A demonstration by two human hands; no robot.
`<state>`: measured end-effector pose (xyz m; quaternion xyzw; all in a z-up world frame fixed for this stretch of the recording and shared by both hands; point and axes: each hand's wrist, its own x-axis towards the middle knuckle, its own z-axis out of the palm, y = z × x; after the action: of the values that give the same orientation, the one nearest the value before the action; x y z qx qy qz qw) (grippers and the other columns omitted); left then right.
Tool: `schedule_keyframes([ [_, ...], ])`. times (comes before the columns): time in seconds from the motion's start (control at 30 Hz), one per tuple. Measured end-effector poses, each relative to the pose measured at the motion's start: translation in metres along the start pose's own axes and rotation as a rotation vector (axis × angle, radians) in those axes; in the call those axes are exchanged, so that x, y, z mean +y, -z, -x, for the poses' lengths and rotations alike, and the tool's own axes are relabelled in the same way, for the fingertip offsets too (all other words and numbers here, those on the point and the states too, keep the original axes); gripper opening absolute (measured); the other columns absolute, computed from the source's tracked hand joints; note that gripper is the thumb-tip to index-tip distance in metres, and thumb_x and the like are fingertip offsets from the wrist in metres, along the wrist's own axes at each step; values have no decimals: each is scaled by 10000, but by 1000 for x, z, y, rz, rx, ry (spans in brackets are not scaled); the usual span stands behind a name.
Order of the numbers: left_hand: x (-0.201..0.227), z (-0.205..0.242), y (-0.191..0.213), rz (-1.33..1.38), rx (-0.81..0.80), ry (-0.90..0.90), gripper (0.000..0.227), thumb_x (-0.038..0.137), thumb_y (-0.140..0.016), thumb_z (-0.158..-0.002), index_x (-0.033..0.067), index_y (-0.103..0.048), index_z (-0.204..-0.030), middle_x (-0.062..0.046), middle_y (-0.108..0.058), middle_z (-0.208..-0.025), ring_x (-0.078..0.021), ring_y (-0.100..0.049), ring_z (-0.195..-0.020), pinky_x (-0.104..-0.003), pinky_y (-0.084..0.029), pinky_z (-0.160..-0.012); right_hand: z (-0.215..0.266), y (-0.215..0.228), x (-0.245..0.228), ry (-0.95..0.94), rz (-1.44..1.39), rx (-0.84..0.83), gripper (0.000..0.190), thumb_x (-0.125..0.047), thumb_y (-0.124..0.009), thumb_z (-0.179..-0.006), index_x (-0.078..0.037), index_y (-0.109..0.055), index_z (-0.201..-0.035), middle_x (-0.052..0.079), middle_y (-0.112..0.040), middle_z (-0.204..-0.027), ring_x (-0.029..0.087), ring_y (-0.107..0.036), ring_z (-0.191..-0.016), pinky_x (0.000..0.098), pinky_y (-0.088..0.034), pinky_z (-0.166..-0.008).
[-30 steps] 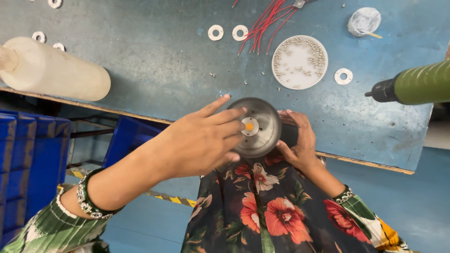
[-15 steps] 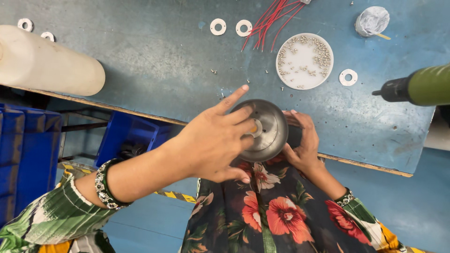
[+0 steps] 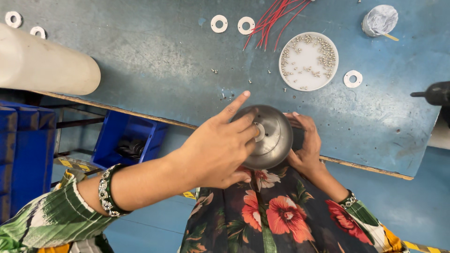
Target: The person applies adhesive to a small LED component and attaches it to a metal housing. They then secure the assembly with a white plastic ring and use a green glue gun to apply adhesive around the ring. The process is repeated for a second unit.
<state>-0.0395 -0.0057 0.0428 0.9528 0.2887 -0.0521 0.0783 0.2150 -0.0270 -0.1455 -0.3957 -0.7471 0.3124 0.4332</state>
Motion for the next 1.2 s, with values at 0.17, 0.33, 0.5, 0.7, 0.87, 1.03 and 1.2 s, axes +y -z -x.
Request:
schedule_keyframes([
  [0.17,3,2,-3,-43,10,27,682,606,-714,-697,9,-749,-1024,-98,-672,-1198,-324,-475,-1351,-566,-102,-1215,-2,-1,0,5,-4,-4,716,-84,-744,-883,-30,-381,-1498,226,-605,-1344,347,-674,-1199,420,-553,-1047],
  [0.33,5,2,-8,-82,5,38,643,557,-714,-729,5,-748,-1058,-112,-668,-1236,-331,-461,-1369,-551,-116,-1220,-2,-2,-1,12,-17,4,733,-104,-763,-878,-25,-379,-1497,228,-606,-1344,347,-678,-1194,419,-556,-1039],
  [0.5,11,2,-10,-138,-26,51,540,472,-691,-729,36,-750,-1043,-124,-659,-1277,-328,-465,-1368,-515,-141,-1214,-3,-2,-2,16,-5,11,732,-123,-770,-883,-13,-382,-1494,230,-608,-1347,352,-677,-1198,424,-556,-1043],
  [0.7,14,6,-20,-159,79,84,400,341,-642,-788,67,-750,-1058,-98,-657,-1277,-281,-487,-1359,-471,-224,-1200,-2,-2,-2,12,-14,20,731,-117,-778,-881,-15,-386,-1489,229,-606,-1345,345,-678,-1205,420,-556,-1047],
  [0.87,13,7,-21,-194,104,82,381,323,-645,-779,90,-750,-1061,-69,-657,-1287,-253,-483,-1355,-448,-246,-1185,-1,-2,-1,6,-11,17,713,-91,-758,-891,-22,-386,-1496,226,-604,-1352,345,-672,-1217,422,-552,-1064],
  [1.03,9,7,-22,-148,99,67,335,298,-646,-771,108,-751,-1026,-49,-657,-1285,-247,-487,-1350,-464,-243,-1178,1,-1,1,3,6,9,701,-99,-739,-896,-20,-383,-1494,225,-601,-1342,344,-666,-1205,420,-548,-1054],
  [1.2,11,9,-24,-181,108,79,276,262,-637,-787,130,-747,-1002,-28,-667,-1212,-240,-494,-1339,-467,-241,-1175,1,4,-5,-48,-211,35,615,-231,-662,-1024,-6,-378,-1522,217,-571,-1408,357,-630,-1270,436,-532,-1104],
])
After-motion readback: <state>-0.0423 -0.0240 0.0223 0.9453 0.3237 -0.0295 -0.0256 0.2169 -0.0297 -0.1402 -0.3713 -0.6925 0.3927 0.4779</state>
